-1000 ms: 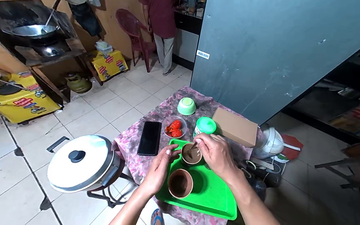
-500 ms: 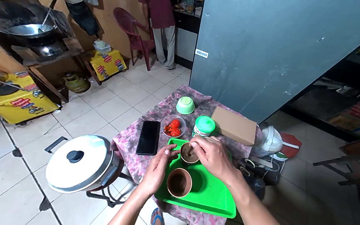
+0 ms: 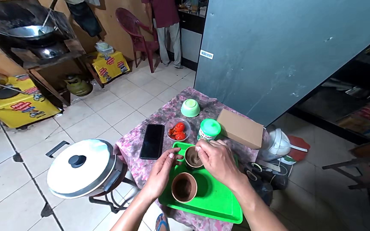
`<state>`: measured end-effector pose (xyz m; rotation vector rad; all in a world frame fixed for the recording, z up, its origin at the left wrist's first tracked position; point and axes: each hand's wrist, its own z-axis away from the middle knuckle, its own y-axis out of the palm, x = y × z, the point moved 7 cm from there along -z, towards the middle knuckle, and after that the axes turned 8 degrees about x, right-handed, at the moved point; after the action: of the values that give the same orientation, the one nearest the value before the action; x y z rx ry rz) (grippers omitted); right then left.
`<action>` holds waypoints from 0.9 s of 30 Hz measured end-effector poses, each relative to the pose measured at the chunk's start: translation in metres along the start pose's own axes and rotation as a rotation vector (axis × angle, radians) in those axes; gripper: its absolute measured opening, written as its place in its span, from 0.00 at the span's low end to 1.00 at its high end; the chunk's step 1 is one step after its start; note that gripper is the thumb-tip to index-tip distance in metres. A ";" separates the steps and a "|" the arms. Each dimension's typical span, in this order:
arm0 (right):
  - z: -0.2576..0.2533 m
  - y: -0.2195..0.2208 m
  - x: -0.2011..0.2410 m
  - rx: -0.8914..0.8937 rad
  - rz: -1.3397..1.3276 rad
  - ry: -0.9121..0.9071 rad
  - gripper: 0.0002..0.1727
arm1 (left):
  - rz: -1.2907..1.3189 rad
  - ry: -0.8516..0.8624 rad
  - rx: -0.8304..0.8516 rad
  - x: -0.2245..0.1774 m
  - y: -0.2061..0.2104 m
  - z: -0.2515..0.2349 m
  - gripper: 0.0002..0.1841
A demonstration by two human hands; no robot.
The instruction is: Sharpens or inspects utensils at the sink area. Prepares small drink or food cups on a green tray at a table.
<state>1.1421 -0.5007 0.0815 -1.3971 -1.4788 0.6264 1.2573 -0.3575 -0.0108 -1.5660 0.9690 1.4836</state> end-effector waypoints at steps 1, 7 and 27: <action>0.000 0.000 0.001 0.005 -0.039 -0.016 0.15 | 0.003 0.000 -0.023 0.000 -0.002 0.000 0.27; 0.001 -0.001 -0.004 -0.016 0.006 0.001 0.15 | -0.041 0.047 -0.178 -0.004 -0.021 0.005 0.20; 0.059 -0.105 -0.046 -0.425 -0.328 0.166 0.15 | -0.024 0.013 -0.309 0.016 -0.053 0.054 0.20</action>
<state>1.0366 -0.5516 0.1357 -1.4325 -1.7180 -0.0143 1.2830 -0.2866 -0.0278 -1.7979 0.7501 1.6682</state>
